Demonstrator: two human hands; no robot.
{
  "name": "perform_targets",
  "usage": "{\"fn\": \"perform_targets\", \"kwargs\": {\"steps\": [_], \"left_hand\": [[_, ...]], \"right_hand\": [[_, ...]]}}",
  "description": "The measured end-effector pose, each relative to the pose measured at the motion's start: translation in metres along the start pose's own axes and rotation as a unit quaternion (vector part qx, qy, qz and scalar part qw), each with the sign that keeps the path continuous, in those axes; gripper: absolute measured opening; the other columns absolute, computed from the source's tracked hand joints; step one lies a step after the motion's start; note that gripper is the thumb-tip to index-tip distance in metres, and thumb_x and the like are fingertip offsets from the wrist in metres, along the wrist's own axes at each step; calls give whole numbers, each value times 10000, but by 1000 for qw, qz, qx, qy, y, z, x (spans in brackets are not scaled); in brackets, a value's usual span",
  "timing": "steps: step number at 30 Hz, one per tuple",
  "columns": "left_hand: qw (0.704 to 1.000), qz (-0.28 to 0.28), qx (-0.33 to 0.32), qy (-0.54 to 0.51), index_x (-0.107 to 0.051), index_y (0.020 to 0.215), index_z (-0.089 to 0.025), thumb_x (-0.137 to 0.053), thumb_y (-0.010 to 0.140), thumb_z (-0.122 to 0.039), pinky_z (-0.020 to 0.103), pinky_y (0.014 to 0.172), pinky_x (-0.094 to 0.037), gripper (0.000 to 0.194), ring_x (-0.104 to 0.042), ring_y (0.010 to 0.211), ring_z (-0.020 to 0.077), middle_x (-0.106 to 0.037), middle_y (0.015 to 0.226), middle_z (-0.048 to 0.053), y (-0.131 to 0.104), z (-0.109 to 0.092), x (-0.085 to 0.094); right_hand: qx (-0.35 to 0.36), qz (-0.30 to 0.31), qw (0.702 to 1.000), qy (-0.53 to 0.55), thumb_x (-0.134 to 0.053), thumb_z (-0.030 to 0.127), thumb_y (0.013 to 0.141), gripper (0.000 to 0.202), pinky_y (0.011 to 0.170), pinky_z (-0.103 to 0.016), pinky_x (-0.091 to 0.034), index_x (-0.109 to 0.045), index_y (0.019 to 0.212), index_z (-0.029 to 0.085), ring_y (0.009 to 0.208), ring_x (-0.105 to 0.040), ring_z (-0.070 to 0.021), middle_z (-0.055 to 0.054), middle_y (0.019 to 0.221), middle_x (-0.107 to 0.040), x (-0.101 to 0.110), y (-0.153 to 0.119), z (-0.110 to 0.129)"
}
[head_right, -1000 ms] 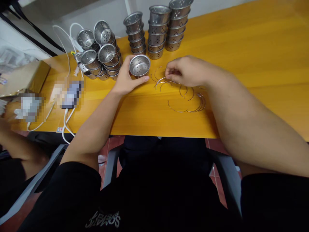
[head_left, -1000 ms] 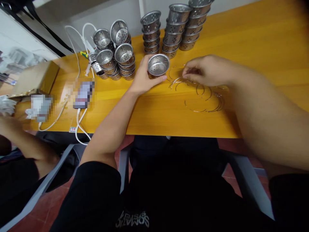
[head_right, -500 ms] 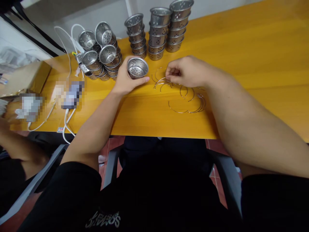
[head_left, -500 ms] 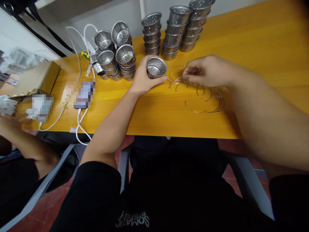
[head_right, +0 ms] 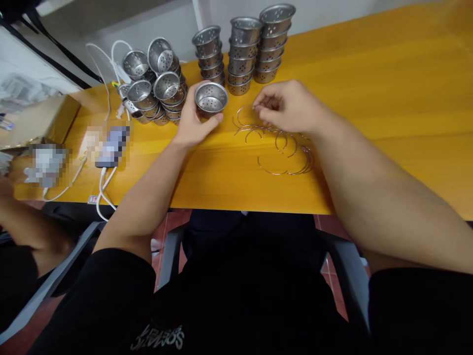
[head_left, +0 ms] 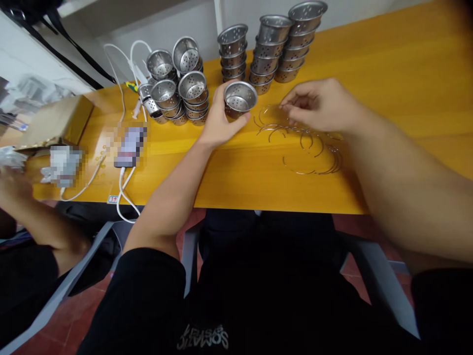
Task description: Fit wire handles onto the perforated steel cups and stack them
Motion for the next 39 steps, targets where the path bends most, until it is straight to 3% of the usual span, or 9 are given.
{"fn": "perform_targets", "kwargs": {"steps": [7, 11, 17, 23, 27, 33, 39], "left_hand": [[998, 3, -9, 60, -558, 1433, -296, -842, 732, -869, 519, 1292, -477, 949, -598, 1422, 332, -589, 1429, 110, 1, -5, 7], [998, -7, -9, 54, -475, 1484, -304, -790, 800, -862, 480, 1233, -509, 937, -622, 1367, 292, -591, 1426, 102, 0, -3, 5], [1000, -20, 10, 11, -413, 1483, -306, -771, 776, -908, 453, 1193, -535, 995, -655, 1324, 268, -604, 1429, 103, 0, -8, 6], [1000, 22, 17, -11, -350, 1546, -307, -685, 854, -907, 488, 1246, -507, 975, -645, 1403, 284, -580, 1483, 118, 0, 3, -13], [998, 62, 15, -16, -379, 1535, -279, -679, 871, -893, 512, 1268, -492, 953, -658, 1391, 285, -600, 1448, 116, -4, 2, -27], [996, 89, 9, -27, -360, 1530, -263, -679, 886, -878, 500, 1271, -489, 945, -684, 1347, 261, -616, 1415, 103, -7, -8, -33], [996, 89, -5, -8, -351, 1531, -248, -675, 856, -909, 492, 1248, -521, 999, -682, 1370, 270, -604, 1450, 122, -10, -21, -36]], "right_hand": [[34, -48, 998, -17, -790, 344, 1077, 211, 627, -282, -552, -798, 1206, 178, 626, -596, -106, -50, 856, -709, 3, 1, 2], [42, -65, 996, -45, -803, 376, 1072, 235, 567, -259, -447, -809, 1167, 161, 582, -497, -77, -25, 763, -646, 7, 1, 2], [51, -98, 993, -36, -776, 555, 1079, 401, 538, -254, -395, -792, 1085, 154, 582, -521, -83, -29, 731, -638, 9, 2, 7], [54, -111, 992, 38, -798, 627, 1041, 468, 508, -266, -336, -786, 1170, 177, 510, -399, -73, 16, 640, -526, -3, 8, 18], [58, -124, 989, 56, -841, 509, 1030, 355, 525, -285, -355, -817, 1162, 181, 531, -386, -88, 7, 663, -527, -13, 10, 28], [27, -137, 990, 29, -792, 320, 1050, 187, 567, -295, -413, -866, 1086, 152, 582, -421, -108, -18, 699, -578, -21, 12, 35], [1, -140, 990, 28, -789, 555, 1034, 250, 676, -416, -598, -820, 1080, 311, 717, -598, -228, -33, 757, -646, -26, 12, 34]]}}
Point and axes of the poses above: each hand's wrist, its own y-axis towards the middle knuckle, its own x-axis out of the back of the hand, z = x × y, the point moved 6 cm from there along y, towards the middle knuckle
